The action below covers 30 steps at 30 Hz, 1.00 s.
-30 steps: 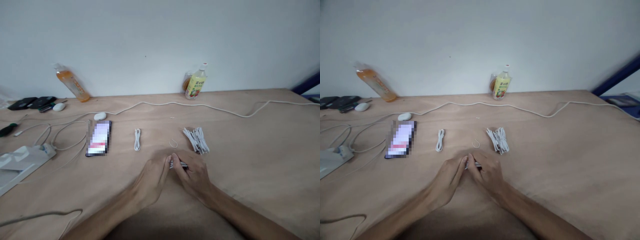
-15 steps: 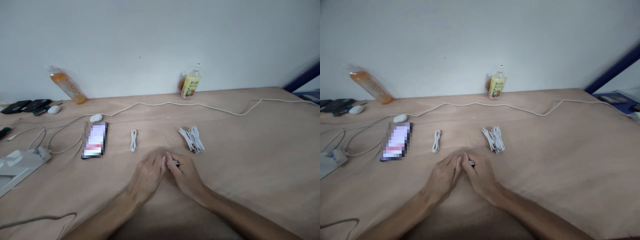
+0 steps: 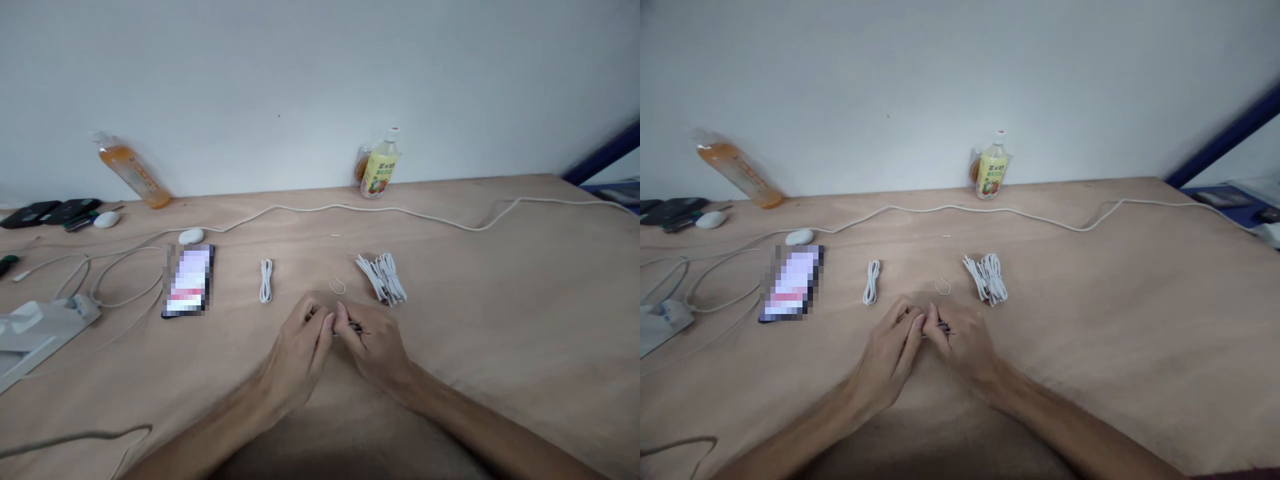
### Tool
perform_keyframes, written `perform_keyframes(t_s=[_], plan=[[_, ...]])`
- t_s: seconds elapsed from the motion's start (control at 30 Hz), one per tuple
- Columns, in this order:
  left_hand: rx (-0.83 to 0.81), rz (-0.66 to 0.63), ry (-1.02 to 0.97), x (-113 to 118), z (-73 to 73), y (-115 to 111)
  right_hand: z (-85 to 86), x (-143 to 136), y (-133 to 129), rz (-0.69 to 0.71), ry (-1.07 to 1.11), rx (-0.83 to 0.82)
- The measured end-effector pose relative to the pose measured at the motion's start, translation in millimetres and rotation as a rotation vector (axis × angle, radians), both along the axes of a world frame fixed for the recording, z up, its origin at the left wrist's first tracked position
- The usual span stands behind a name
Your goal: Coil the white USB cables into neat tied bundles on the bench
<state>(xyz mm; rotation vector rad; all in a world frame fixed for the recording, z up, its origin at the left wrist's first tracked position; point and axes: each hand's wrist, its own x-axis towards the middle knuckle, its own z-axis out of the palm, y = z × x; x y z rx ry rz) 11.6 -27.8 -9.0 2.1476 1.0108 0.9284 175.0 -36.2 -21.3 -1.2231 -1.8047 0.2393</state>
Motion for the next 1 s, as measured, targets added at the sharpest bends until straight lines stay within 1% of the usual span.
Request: perform_keyframes(t_s=[0.07, 0.17, 0.33, 0.47, 0.57, 0.63, 0.77, 0.83, 0.93, 1.0], plan=[[0.077, 0.007, 0.012, -1.2, 0.9, 0.6, 0.9, 1.1, 1.2, -0.002, 0.006, 0.022], [0.044, -0.013, 0.014, -2.5, 1.5, 0.0, 0.9, 1.9, 1.3, -0.007, 0.008, 0.046], [-0.213, -0.106, -0.044, -1.9, 0.3, -0.3, -1.2, 2.9, 0.7, 0.008, -0.015, 0.079], [-0.349, -0.093, -0.086, -2.0, 0.2, 2.1, -2.1, 4.2, 3.3, -0.003, -0.072, 0.120], [-0.453, -0.085, -0.127, -2.8, 0.0, 4.4, -2.6, 6.3, 6.2, 0.041, -0.102, 0.175], [-0.553, -0.111, -0.163, -3.2, -0.2, 6.0, -3.4, 8.1, 8.0, 0.071, -0.113, 0.204], [-0.807, -0.200, -0.260, -3.1, -0.8, 6.8, -5.2, 10.7, 11.6, 0.071, -0.154, 0.174], [-0.907, -0.182, -0.295, -2.9, -1.9, 5.8, -4.9, 11.5, 13.4, 0.075, -0.171, 0.157], [-0.943, -0.109, -0.267, -3.1, -5.1, 4.9, -2.6, 13.2, 15.4, 0.101, -0.213, 0.169], [-0.915, -0.081, -0.244, -3.6, -7.7, 5.7, -0.2, 14.9, 16.1, 0.130, -0.262, 0.189]])
